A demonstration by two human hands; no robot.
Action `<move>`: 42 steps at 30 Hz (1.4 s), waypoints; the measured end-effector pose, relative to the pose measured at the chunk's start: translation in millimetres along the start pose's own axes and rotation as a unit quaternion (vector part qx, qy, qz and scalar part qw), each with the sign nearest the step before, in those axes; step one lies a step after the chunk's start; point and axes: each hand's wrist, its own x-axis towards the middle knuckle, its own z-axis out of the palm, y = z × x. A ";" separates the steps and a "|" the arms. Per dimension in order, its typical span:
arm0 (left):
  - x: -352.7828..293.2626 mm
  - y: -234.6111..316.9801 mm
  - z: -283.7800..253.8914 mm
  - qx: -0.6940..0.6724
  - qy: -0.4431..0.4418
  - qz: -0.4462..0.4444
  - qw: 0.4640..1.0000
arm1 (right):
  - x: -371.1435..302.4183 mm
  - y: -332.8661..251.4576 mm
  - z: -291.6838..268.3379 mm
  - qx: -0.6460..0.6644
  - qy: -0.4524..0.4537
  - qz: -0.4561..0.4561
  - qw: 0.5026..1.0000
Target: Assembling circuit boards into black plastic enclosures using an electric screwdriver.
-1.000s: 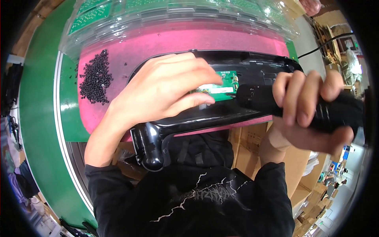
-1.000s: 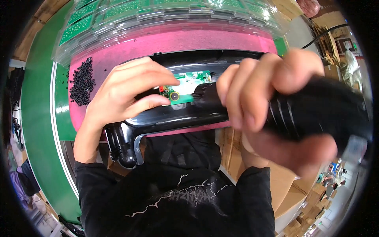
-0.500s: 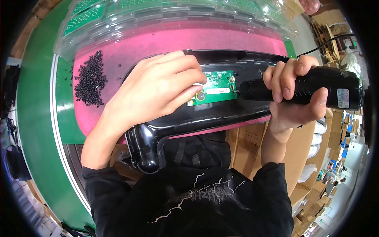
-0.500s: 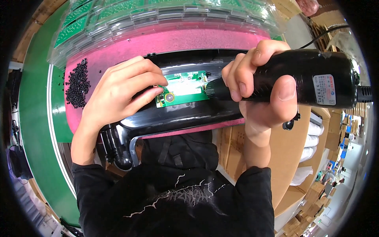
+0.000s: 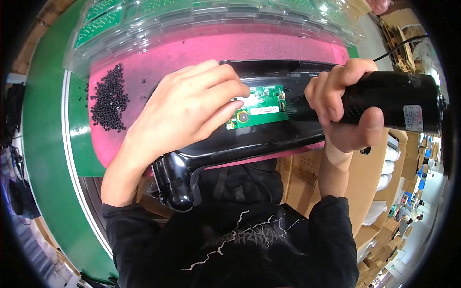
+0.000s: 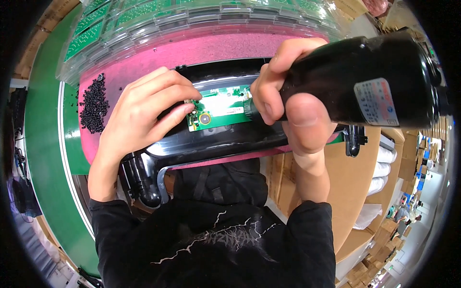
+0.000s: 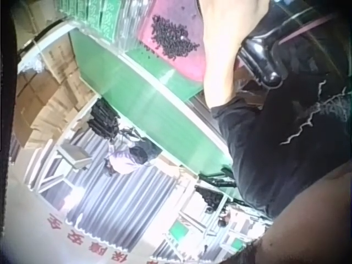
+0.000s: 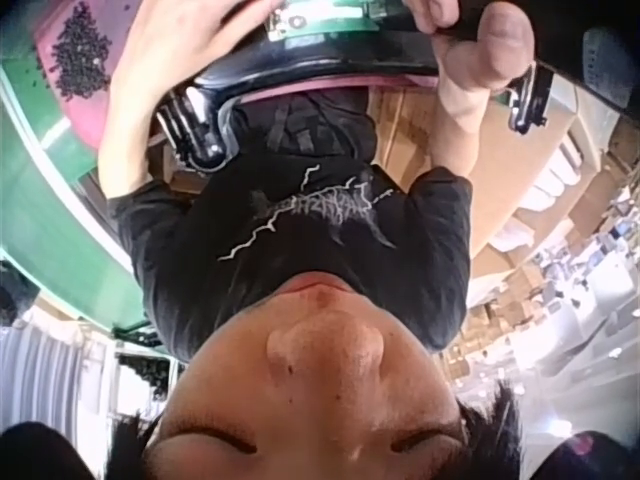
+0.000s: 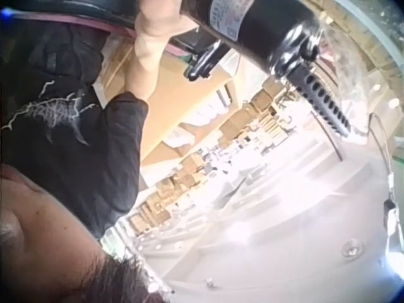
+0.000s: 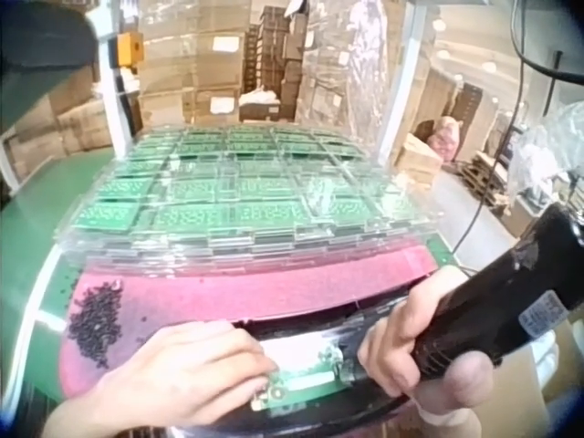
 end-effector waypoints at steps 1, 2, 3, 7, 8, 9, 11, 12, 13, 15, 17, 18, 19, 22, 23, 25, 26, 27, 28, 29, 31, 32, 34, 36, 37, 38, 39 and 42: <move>0.2 0.3 -1.5 0.001 0.000 0.001 1.000 | -0.1 -0.1 -0.4 0.005 -0.007 0.002 1.000; 0.2 0.3 -3.0 0.006 0.017 -0.001 1.000 | -0.6 -0.8 -0.5 0.009 -0.013 0.003 1.000; 0.3 0.2 -4.8 0.012 0.035 -0.004 0.999 | -1.4 -2.2 0.3 0.009 -0.013 0.001 1.000; -0.7 -2.2 -16.3 0.041 0.094 -0.027 0.994 | 2.0 -11.0 -4.5 0.033 -0.043 0.024 0.998; -2.0 -2.4 -19.1 0.044 0.095 -0.025 0.994 | 4.6 -13.9 -11.6 0.070 -0.087 0.040 0.993; -2.2 -2.8 -21.4 0.062 0.094 -0.057 0.992 | 7.0 -12.4 -21.1 0.125 -0.106 0.065 0.984; -8.0 -3.2 -26.3 0.093 0.066 -0.121 0.986 | 13.6 -19.2 -23.9 0.222 -0.006 0.121 0.968; -11.8 -3.4 -26.5 0.095 0.067 -0.119 0.986 | 16.4 -27.2 -25.6 0.261 0.072 0.171 0.947; -15.1 -4.2 -26.1 0.088 0.043 -0.148 0.984 | 23.0 -30.1 -33.7 0.361 0.121 0.208 0.901; -22.7 -5.0 -25.0 0.110 -0.008 -0.188 0.976 | 29.3 -33.3 -42.5 0.388 0.189 0.215 0.876; -28.7 -2.3 -25.8 0.107 -0.025 -0.172 0.979 | 26.0 -37.3 -42.5 0.380 0.275 0.177 0.865; -30.8 -1.7 -26.0 0.104 -0.019 -0.149 0.983 | 21.6 -41.0 -41.0 0.381 0.272 0.175 0.866; -31.9 -1.7 -27.0 0.106 -0.017 -0.148 0.983 | 14.2 -46.8 -37.2 0.339 0.274 0.176 0.883; -33.1 1.0 -29.1 0.115 -0.058 -0.183 0.975 | -3.0 -52.9 -42.8 0.324 0.220 0.150 0.908; -31.0 3.3 -28.2 0.119 -0.054 -0.180 0.975 | -11.2 -69.5 -32.5 0.129 0.174 0.070 0.974; -22.3 8.3 -25.7 0.123 -0.056 -0.169 0.976 | -18.1 -97.7 -27.7 -0.146 0.062 -0.134 0.978; -19.4 10.4 -24.6 0.124 -0.055 -0.178 0.975 | -21.2 -105.8 -29.2 -0.214 0.002 -0.251 0.944; -15.8 11.7 -23.1 0.126 -0.055 -0.187 0.973 | -23.7 -108.2 -33.2 -0.216 0.010 -0.252 0.943; -11.6 11.7 -21.1 0.127 -0.061 -0.180 0.973 | -27.4 -111.3 -35.4 -0.221 0.016 -0.250 0.942; -8.2 12.5 -19.3 0.129 -0.047 -0.179 0.974 | -32.0 -116.9 -51.8 -0.227 0.023 -0.250 0.941; -9.7 12.6 -22.8 0.135 -0.037 -0.173 0.975 | -44.3 -129.1 -78.0 -0.235 0.033 -0.252 0.938; -16.1 11.3 -26.6 0.127 -0.047 -0.175 0.975 | -59.7 -137.7 -93.0 -0.241 0.039 -0.255 0.936; -5.3 12.8 -23.2 0.124 -0.042 -0.168 0.977 | -76.7 -163.3 -119.2 -0.257 0.031 -0.296 0.919; 0.0 23.8 -19.2 0.123 -0.051 -0.186 0.973 | -62.2 -168.8 -93.3 -0.275 0.023 -0.338 0.900; -6.1 33.6 -22.1 0.138 -0.054 -0.195 0.970 | -73.3 -185.7 -100.4 -0.281 0.014 -0.367 0.887; -5.9 35.0 -20.2 0.154 -0.060 -0.194 0.967 | -72.3 -192.9 -92.2 -0.293 0.014 -0.398 0.869; -11.5 33.4 -18.2 0.150 -0.055 -0.194 0.968 | -72.9 -193.1 -87.2 -0.298 0.014 -0.429 0.853; -26.6 31.9 -12.1 0.128 -0.056 -0.184 0.973 | -78.0 -192.7 -79.4 -0.308 0.017 -0.492 0.814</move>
